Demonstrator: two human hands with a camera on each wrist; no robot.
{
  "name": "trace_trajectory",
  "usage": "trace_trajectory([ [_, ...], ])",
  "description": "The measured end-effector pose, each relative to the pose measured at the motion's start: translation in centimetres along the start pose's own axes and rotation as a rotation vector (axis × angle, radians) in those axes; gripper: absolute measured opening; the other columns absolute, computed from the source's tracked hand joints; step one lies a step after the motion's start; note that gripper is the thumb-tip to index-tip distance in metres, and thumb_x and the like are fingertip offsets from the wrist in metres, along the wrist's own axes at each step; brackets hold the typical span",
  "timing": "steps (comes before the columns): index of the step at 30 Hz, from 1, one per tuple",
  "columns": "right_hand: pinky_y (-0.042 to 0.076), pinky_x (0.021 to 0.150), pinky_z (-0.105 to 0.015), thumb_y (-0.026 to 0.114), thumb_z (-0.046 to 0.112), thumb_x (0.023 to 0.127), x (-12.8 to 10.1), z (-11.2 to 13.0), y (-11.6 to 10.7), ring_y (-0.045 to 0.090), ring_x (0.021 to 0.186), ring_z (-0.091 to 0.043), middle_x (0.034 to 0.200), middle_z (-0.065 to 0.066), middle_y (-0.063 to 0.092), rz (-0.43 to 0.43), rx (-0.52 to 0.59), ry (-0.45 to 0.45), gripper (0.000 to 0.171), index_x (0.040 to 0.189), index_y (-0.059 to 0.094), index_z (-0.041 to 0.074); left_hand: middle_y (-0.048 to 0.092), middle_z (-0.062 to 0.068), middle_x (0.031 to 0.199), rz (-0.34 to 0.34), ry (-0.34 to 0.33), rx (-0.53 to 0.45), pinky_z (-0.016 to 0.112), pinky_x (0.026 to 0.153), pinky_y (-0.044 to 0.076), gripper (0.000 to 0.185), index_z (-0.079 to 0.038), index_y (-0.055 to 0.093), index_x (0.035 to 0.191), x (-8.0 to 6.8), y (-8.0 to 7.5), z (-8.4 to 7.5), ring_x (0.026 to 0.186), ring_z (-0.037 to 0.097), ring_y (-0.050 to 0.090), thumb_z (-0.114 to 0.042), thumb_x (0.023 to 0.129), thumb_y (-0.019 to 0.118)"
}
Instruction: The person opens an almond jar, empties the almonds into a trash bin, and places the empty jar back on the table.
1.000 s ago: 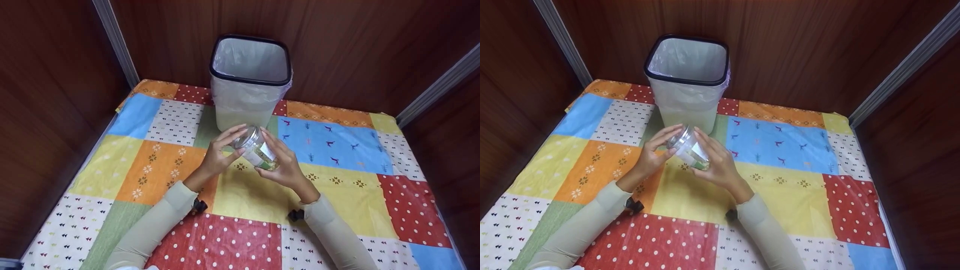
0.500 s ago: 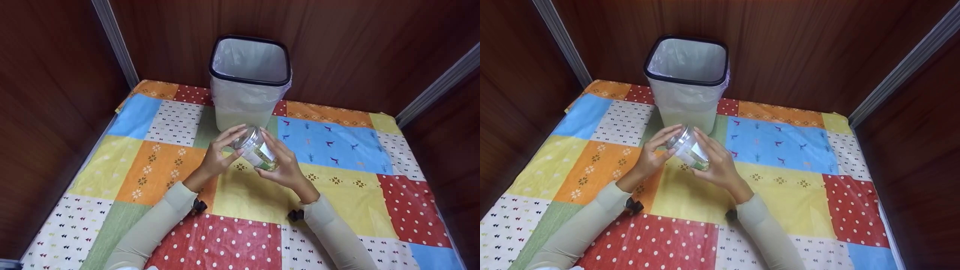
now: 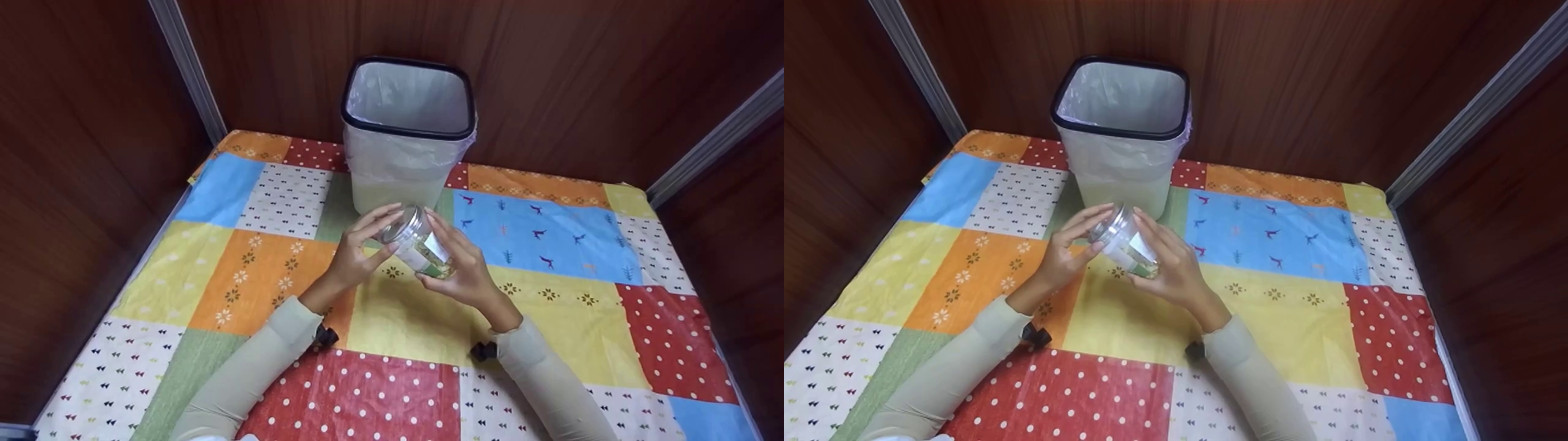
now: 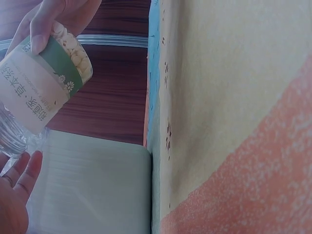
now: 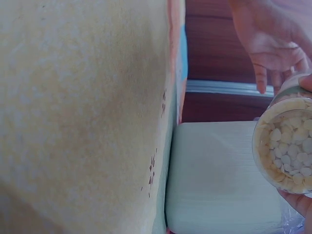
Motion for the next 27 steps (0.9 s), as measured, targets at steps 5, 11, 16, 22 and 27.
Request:
trace_trajectory([
  [5, 0.051, 0.103, -0.039, 0.093, 0.012, 0.065, 0.1, 0.1, 0.0, 0.050, 0.136, -0.036, 0.155, -0.020, 0.044, -0.001, 0.003, 0.003, 0.097, 0.148, 0.045, -0.005, 0.053, 0.005, 0.150, -0.012, -0.009, 0.019, 0.033, 0.085, 0.058, 0.050, -0.013, 0.061, 0.142, 0.0, 0.0, 0.0, 0.131, 0.020, 0.054, -0.027, 0.094, 0.069],
  [11, 0.050, 0.103, -0.033, 0.093, 0.012, 0.066, 0.1, 0.1, -0.1, 0.053, 0.133, -0.034, 0.155, -0.020, 0.045, -0.001, 0.003, 0.003, 0.097, 0.148, 0.044, -0.006, 0.055, 0.005, 0.148, -0.024, -0.005, 0.049, 0.031, 0.082, 0.058, 0.048, -0.012, 0.062, 0.140, 0.0, 0.0, -0.3, 0.129, 0.020, 0.055, -0.021, 0.094, 0.071],
  [16, 0.050, 0.102, -0.031, 0.093, 0.011, 0.066, 0.0, 0.0, -0.1, 0.054, 0.131, -0.033, 0.154, -0.020, 0.046, -0.003, 0.011, 0.004, 0.097, 0.149, 0.044, -0.006, 0.055, 0.006, 0.147, -0.028, 0.000, 0.055, 0.031, 0.080, 0.058, 0.050, -0.010, 0.062, 0.140, 0.0, 0.0, -0.2, 0.128, 0.022, 0.056, -0.015, 0.092, 0.073],
  [22, 0.051, 0.102, -0.034, 0.093, 0.012, 0.066, 0.0, 0.0, -0.1, 0.054, 0.132, -0.034, 0.155, -0.020, 0.045, -0.003, 0.010, 0.007, 0.098, 0.149, 0.044, -0.004, 0.054, 0.013, 0.149, -0.026, -0.032, 0.057, 0.032, 0.083, 0.057, 0.053, -0.004, 0.061, 0.139, 0.0, 0.0, -0.3, 0.129, 0.026, 0.056, -0.009, 0.088, 0.075],
  [27, 0.051, 0.102, -0.035, 0.092, 0.011, 0.066, 0.0, 0.0, -0.1, 0.053, 0.132, -0.035, 0.154, -0.021, 0.045, -0.008, 0.013, 0.001, 0.097, 0.148, 0.045, -0.005, 0.050, 0.026, 0.148, -0.031, -0.050, 0.030, 0.033, 0.086, 0.057, 0.053, 0.006, 0.059, 0.137, 0.3, -0.2, -1.9, 0.126, 0.034, 0.057, -0.004, 0.087, 0.073],
])
Point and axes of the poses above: each hand's wrist, its own x-axis towards the middle knuckle, its own y-axis out of the palm, z = x × y, the point moved 6 cm from there along x, towards the middle knuckle
